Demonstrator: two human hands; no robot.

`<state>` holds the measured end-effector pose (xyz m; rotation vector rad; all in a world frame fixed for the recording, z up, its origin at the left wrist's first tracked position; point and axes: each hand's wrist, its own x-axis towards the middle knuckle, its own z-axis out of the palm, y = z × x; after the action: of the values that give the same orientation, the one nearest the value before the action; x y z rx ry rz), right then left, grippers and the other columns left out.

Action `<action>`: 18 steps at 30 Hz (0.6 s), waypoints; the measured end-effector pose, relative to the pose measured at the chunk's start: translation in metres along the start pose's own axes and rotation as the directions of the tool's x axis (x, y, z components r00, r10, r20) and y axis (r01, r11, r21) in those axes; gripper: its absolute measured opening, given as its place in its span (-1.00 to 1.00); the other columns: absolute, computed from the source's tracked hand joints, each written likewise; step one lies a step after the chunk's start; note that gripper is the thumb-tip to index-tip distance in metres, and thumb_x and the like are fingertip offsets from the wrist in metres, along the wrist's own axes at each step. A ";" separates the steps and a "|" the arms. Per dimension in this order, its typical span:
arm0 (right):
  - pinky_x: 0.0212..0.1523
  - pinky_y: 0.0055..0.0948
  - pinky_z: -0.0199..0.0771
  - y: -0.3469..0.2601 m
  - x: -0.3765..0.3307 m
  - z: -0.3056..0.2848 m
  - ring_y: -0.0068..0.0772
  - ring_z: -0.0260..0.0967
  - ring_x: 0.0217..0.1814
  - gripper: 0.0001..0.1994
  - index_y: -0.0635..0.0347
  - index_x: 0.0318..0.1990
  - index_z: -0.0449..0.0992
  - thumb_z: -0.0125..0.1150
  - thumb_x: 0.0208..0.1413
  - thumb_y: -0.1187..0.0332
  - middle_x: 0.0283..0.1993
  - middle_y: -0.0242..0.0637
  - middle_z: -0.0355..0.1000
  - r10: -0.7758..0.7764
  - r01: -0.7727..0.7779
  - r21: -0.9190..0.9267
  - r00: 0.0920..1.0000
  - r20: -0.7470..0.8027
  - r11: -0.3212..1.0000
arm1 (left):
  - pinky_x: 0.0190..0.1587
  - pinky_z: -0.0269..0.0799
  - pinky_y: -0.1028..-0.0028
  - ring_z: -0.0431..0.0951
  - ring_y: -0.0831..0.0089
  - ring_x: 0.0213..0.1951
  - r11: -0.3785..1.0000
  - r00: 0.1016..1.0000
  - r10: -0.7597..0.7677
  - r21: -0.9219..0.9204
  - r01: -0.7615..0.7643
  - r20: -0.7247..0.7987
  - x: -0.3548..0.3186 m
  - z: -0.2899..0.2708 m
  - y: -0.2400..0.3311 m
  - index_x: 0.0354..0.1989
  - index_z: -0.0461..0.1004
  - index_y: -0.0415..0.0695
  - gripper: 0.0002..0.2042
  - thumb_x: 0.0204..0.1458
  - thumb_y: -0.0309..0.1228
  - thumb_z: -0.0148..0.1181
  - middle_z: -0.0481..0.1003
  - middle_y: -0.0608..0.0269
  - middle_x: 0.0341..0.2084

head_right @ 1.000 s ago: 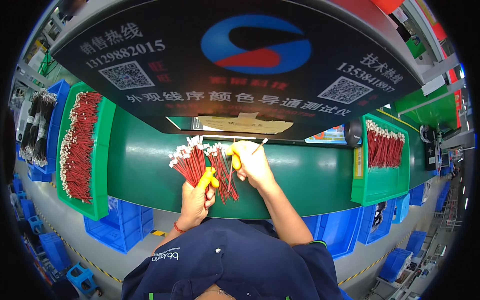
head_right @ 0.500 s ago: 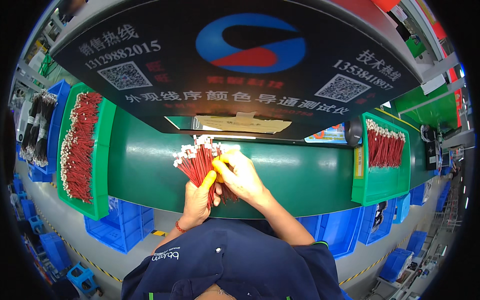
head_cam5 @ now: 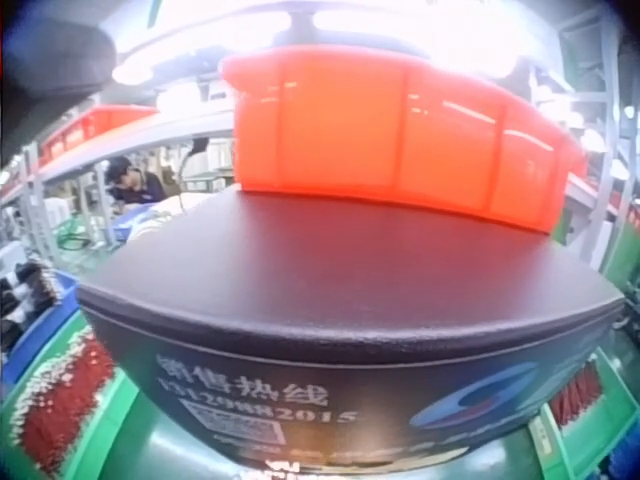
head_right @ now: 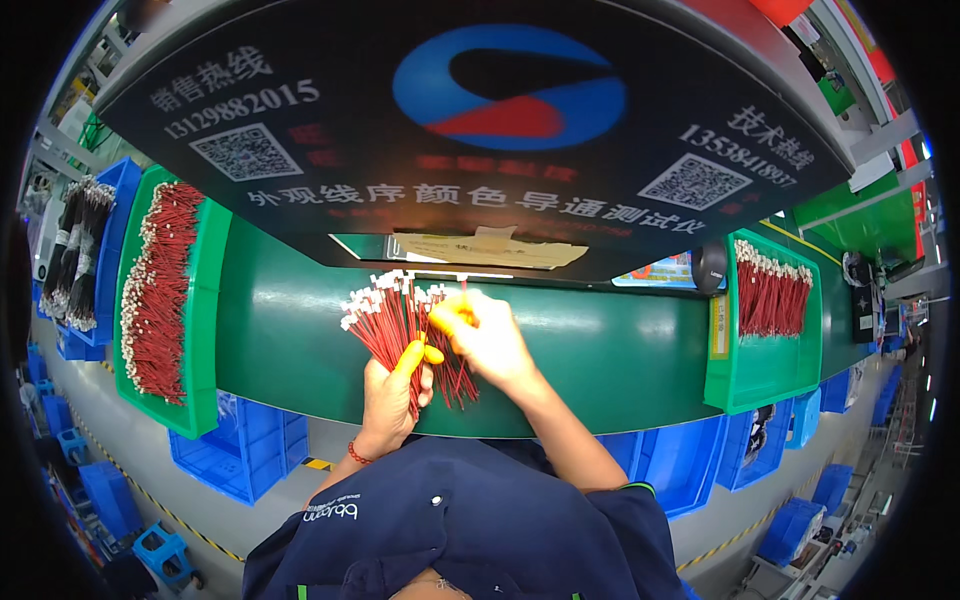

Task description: The person assembles red wire harness components by hand at a factory workstation, taking red wires and white connectors from component bins and joining them together.

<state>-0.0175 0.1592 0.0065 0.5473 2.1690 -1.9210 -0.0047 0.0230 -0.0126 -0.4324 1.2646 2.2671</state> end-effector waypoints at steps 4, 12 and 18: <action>-0.79 -0.68 0.07 0.023 0.000 0.012 -0.71 0.06 -0.80 -0.81 0.30 -0.45 0.41 0.01 0.02 0.33 -0.71 -0.42 0.25 -0.173 0.180 0.128 0.983 -0.063 0.975 | -0.77 0.15 0.71 0.27 0.69 -0.73 0.999 0.996 0.040 0.021 -0.042 0.076 0.002 -0.003 -0.009 -0.26 0.33 -0.25 -0.83 0.04 -0.42 -0.02 0.43 0.24 -0.58; -0.87 -0.68 -0.03 0.011 0.014 -0.016 -0.72 -0.11 -0.88 -0.77 0.32 -0.45 0.38 -0.04 0.04 0.30 -0.78 -0.44 0.14 0.042 -0.048 0.435 0.999 0.023 0.899 | -0.81 0.04 0.75 0.20 0.75 -0.72 0.999 0.999 -0.024 -0.034 0.025 0.025 0.000 -0.002 -0.002 -0.23 0.33 -0.25 -0.82 0.05 -0.42 -0.03 0.43 0.25 -0.56; -0.63 -0.61 0.23 -0.003 0.000 -0.011 -0.61 0.20 -0.66 -0.78 0.34 -0.36 0.40 0.02 0.01 0.30 -0.69 -0.41 0.22 -0.151 0.127 -0.322 0.987 -0.050 0.938 | -0.80 0.07 0.75 0.22 0.75 -0.74 1.000 1.000 -0.006 -0.011 0.006 -0.012 -0.001 0.000 0.000 -0.26 0.34 -0.24 -0.84 0.04 -0.44 -0.02 0.43 0.24 -0.59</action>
<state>-0.0179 0.1695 0.0102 0.4216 2.5591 -1.5825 -0.0040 0.0230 -0.0123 -0.4532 1.2559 2.2703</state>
